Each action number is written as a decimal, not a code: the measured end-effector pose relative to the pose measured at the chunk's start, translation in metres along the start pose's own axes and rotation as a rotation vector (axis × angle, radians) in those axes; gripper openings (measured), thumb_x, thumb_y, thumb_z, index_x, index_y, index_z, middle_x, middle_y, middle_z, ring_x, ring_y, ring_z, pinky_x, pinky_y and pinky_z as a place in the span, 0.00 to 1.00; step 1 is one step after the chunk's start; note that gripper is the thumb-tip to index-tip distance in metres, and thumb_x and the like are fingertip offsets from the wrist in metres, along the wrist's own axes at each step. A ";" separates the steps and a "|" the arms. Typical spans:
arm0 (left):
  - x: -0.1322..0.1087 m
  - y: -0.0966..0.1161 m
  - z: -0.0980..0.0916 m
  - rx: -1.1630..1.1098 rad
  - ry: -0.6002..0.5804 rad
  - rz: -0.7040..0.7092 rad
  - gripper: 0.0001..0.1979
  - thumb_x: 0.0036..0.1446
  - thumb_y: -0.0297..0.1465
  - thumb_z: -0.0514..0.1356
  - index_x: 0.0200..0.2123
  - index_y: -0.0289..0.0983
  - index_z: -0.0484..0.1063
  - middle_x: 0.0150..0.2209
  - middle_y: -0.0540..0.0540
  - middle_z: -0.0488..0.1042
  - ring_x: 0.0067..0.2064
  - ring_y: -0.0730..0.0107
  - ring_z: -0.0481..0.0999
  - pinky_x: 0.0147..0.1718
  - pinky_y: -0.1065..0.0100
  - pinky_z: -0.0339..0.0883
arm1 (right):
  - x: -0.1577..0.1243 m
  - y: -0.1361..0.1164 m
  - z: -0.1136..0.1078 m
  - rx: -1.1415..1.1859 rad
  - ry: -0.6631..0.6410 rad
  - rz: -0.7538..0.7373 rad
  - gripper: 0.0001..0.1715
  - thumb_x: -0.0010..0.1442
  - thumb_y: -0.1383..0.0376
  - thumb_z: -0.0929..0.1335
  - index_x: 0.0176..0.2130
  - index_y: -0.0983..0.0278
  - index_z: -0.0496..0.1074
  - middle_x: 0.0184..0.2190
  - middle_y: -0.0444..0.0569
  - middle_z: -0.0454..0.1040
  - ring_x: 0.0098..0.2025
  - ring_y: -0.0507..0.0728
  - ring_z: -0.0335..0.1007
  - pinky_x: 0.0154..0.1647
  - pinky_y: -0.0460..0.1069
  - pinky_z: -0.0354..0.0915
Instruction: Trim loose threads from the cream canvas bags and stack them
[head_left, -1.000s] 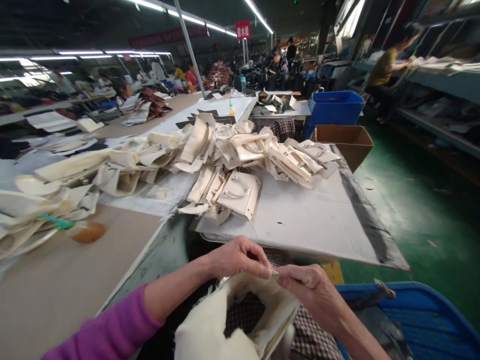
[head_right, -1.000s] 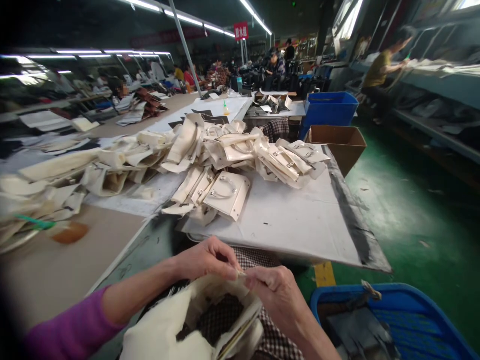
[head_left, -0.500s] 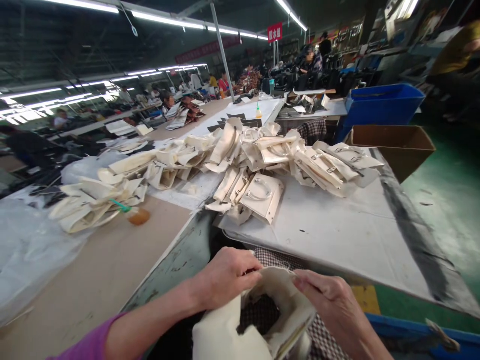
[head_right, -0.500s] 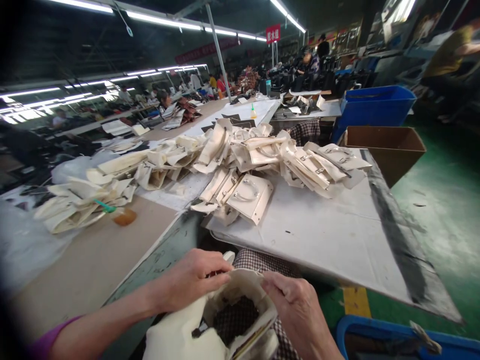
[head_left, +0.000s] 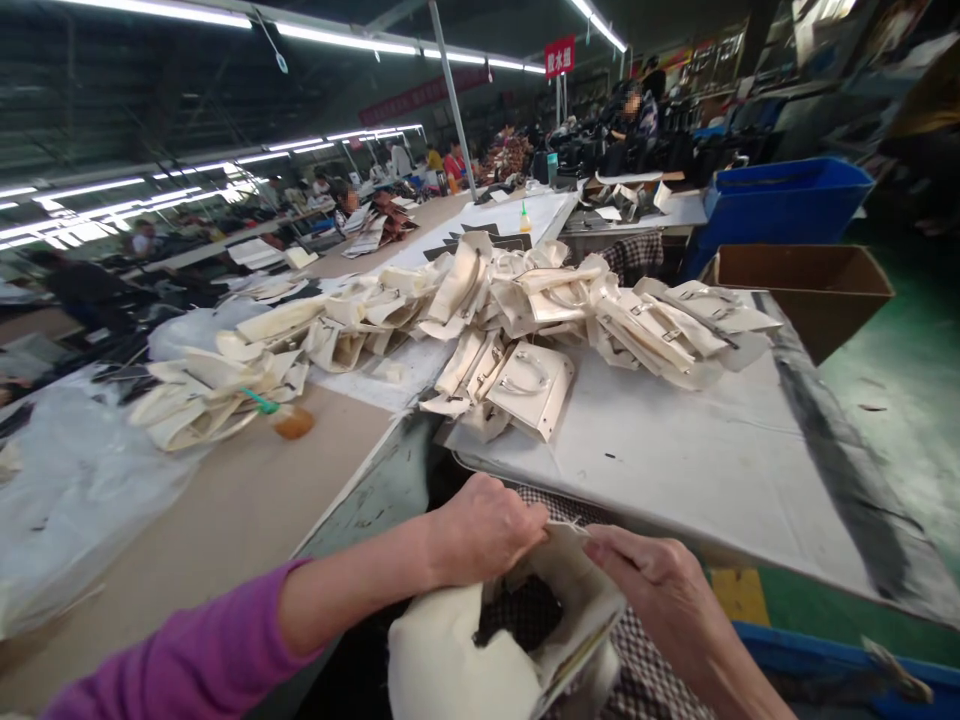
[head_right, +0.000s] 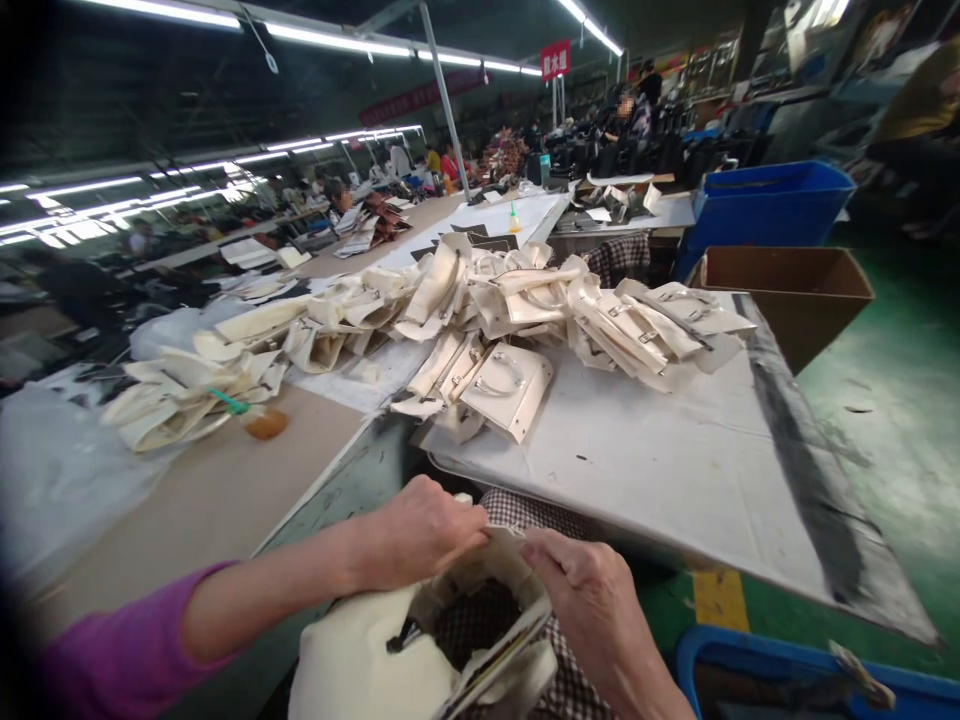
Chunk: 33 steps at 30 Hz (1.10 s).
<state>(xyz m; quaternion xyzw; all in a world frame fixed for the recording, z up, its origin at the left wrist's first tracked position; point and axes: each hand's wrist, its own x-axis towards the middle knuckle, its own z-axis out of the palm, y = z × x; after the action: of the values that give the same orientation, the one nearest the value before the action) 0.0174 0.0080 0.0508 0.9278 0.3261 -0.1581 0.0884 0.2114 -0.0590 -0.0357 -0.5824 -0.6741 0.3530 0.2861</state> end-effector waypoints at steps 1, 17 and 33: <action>-0.002 -0.002 0.000 0.014 -0.008 -0.011 0.14 0.63 0.35 0.52 0.31 0.35 0.73 0.26 0.41 0.77 0.28 0.60 0.77 0.26 0.68 0.62 | 0.000 0.000 0.001 0.002 -0.008 0.009 0.20 0.64 0.55 0.61 0.35 0.56 0.79 0.31 0.42 0.81 0.33 0.57 0.78 0.33 0.44 0.69; -0.049 -0.002 0.017 -0.235 -0.022 -0.100 0.15 0.53 0.28 0.55 0.15 0.35 0.69 0.15 0.47 0.71 0.17 0.74 0.64 0.19 0.69 0.46 | 0.001 -0.003 0.006 0.032 0.042 0.062 0.19 0.63 0.54 0.61 0.41 0.53 0.79 0.36 0.43 0.82 0.40 0.61 0.78 0.39 0.49 0.71; -0.056 0.017 0.023 -0.532 0.409 -0.385 0.18 0.59 0.44 0.55 0.25 0.37 0.68 0.24 0.47 0.71 0.29 0.67 0.71 0.31 0.68 0.64 | 0.081 -0.048 0.010 0.316 -0.361 -0.400 0.11 0.61 0.64 0.67 0.38 0.61 0.79 0.33 0.42 0.81 0.36 0.53 0.76 0.40 0.44 0.68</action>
<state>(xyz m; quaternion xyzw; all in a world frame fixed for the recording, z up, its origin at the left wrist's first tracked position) -0.0182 -0.0433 0.0503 0.8067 0.5347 0.1067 0.2279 0.1621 0.0163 -0.0049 -0.3145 -0.7521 0.4877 0.3125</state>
